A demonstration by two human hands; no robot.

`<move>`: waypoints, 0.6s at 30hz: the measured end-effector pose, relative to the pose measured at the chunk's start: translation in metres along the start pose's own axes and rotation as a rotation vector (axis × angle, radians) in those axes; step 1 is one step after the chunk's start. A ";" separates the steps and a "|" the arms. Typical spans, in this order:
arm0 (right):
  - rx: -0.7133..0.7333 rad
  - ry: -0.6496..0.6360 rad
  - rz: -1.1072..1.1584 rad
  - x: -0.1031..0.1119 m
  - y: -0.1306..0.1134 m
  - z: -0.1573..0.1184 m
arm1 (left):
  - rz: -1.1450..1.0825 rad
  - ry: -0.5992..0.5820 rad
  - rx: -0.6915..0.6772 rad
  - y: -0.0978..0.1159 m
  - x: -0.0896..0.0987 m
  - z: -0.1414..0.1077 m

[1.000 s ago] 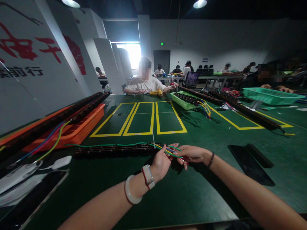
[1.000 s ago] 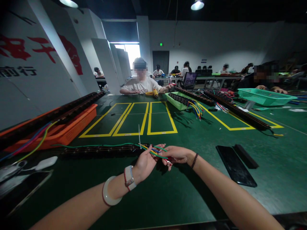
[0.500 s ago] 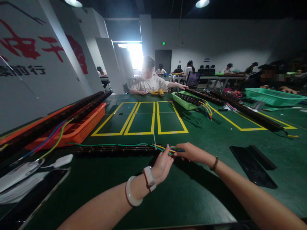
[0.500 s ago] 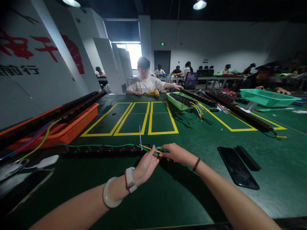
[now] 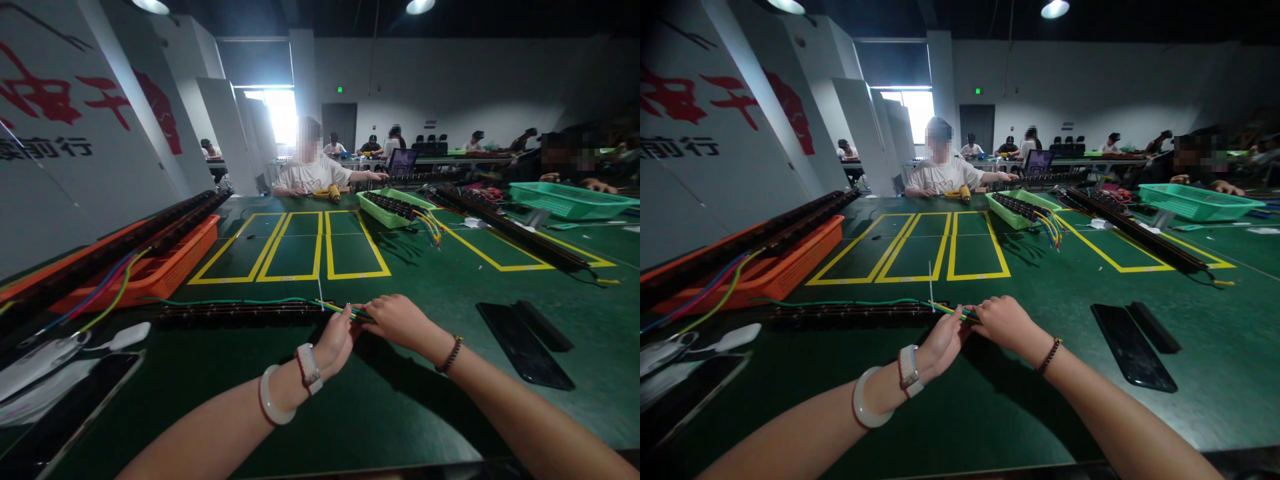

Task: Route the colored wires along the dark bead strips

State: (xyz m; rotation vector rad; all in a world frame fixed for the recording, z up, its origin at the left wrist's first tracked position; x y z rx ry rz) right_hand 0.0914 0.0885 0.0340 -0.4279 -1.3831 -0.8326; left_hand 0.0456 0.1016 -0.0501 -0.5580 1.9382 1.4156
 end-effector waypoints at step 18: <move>0.055 0.041 0.091 0.005 -0.009 0.000 | -0.038 0.027 0.031 -0.004 0.001 0.001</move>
Point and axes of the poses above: each hand's wrist, its own z-axis towards the middle knuckle, its own x-axis out of the back of the hand, y = z × x, the point moved 10 cm from there along z, towards the middle knuckle, and after that the axes turned 4 degrees about y, right-handed, at the moved point
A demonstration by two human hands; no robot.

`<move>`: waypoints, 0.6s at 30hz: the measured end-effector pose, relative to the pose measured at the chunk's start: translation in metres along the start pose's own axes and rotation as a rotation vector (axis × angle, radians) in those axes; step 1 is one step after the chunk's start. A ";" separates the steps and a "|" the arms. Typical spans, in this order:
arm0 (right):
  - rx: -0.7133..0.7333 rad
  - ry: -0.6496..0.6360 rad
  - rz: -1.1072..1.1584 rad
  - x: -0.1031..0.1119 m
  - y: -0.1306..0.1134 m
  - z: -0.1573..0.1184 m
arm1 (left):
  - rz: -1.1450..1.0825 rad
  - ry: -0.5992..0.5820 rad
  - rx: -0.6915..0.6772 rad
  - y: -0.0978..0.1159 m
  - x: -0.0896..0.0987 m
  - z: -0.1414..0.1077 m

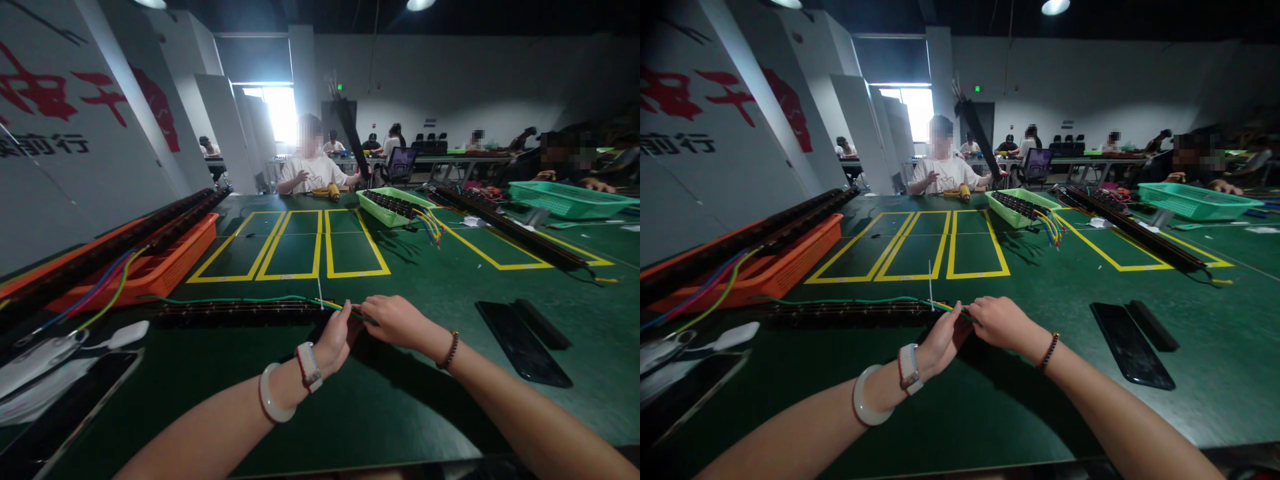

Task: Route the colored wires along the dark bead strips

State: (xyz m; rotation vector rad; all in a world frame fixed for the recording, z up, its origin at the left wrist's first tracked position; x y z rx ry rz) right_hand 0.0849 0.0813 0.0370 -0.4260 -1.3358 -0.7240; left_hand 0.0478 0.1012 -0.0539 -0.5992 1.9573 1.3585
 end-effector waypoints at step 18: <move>-0.306 0.165 0.285 0.010 0.045 0.001 | 0.030 0.022 -0.047 0.006 -0.004 -0.007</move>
Point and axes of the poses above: each hand's wrist, its own z-axis towards the middle knuckle, its own x-axis out of the back of the hand, y = z × x, the point moved 10 cm from there along z, towards the middle knuckle, and after that the axes turned 4 degrees about y, right-handed, at the moved point
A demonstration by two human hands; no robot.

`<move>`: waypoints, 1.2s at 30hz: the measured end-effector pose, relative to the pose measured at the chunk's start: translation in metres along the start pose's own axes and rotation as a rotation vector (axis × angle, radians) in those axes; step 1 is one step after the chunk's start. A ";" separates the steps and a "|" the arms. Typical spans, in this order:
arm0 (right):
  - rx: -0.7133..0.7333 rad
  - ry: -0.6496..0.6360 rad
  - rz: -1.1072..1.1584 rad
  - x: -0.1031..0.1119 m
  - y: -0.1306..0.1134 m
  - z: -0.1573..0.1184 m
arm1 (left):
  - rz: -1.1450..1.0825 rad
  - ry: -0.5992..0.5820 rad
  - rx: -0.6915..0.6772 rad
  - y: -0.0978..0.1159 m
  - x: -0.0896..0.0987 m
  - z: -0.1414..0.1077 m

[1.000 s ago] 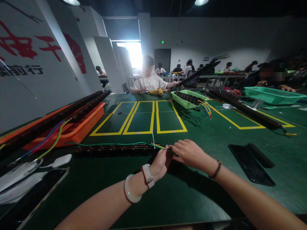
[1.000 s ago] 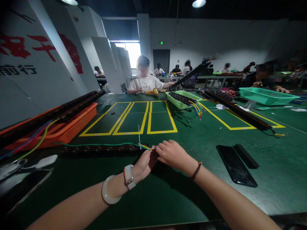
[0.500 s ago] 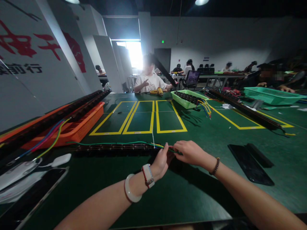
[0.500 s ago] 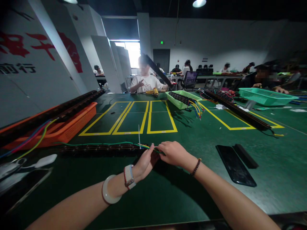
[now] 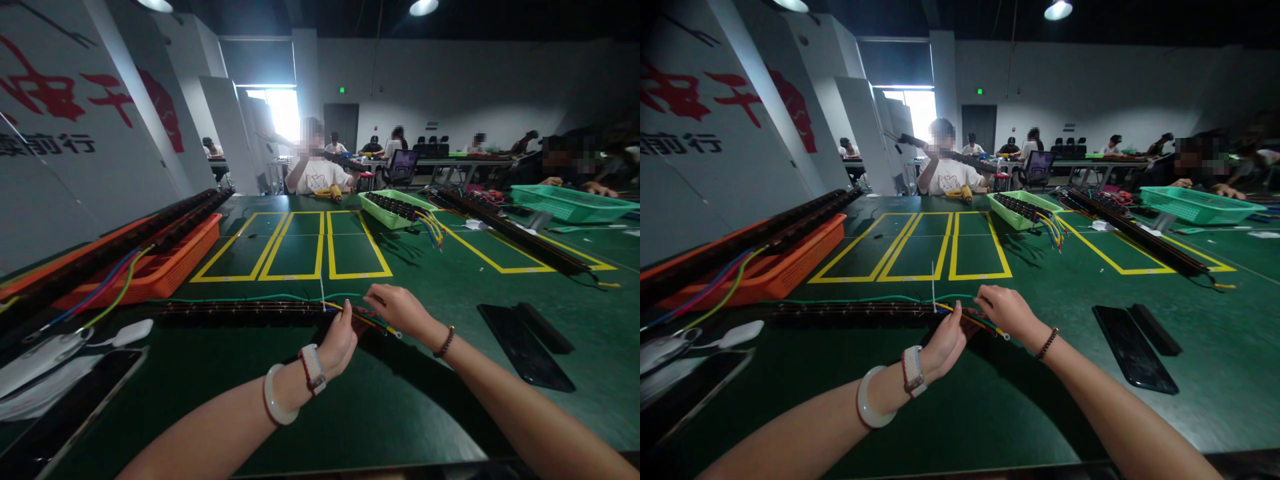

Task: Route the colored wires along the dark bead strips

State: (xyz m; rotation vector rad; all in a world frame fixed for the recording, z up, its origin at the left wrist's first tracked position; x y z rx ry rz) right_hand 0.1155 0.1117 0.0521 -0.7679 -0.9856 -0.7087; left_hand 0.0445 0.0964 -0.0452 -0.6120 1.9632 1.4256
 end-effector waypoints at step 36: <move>0.028 -0.149 -0.035 -0.032 0.026 0.024 | -0.023 0.016 0.000 0.002 0.006 0.001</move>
Point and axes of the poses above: each hand's wrist, its own z-axis towards the middle knuckle, its own x-axis out of the back of the hand, y = z × x, the point moved 10 cm from there along z, towards the middle knuckle, and after that the axes turned 4 degrees about y, right-handed, at the moved point
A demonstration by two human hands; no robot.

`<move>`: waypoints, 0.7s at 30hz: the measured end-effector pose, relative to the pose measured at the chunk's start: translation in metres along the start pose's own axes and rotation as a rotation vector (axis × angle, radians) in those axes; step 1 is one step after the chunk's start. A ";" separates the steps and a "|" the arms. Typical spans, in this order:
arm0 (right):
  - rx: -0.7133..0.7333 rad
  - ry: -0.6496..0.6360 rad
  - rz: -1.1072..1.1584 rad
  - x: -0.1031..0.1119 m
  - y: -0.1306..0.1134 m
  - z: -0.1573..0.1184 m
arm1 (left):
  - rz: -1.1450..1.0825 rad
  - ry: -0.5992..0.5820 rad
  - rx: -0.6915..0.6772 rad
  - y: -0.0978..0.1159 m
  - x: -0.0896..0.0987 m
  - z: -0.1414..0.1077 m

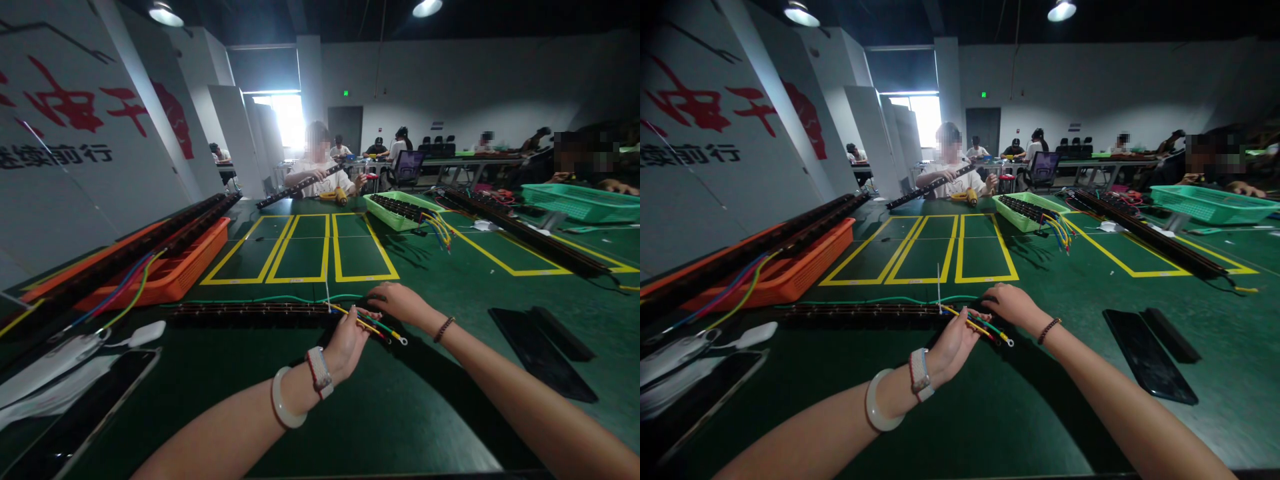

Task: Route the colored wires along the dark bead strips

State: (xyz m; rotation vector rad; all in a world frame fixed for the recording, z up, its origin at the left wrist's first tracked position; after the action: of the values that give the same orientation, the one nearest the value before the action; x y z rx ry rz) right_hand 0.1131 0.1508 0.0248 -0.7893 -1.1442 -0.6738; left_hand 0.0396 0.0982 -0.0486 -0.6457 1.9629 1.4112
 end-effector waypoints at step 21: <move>0.222 -0.007 -0.216 0.009 -0.059 -0.038 | -0.011 0.018 0.039 -0.003 -0.001 0.003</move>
State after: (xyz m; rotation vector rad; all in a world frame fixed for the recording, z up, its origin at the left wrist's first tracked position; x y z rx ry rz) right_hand 0.0883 0.0859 0.0366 -0.4840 -1.2973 -0.7081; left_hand 0.0425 0.1003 -0.0504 -0.6520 1.9931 1.3616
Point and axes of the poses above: each hand's wrist, its own z-axis towards the middle knuckle, its own x-axis out of the back of the hand, y = z × x, the point moved 10 cm from there along z, towards the middle knuckle, and after that the axes turned 4 degrees about y, right-handed, at the moved point
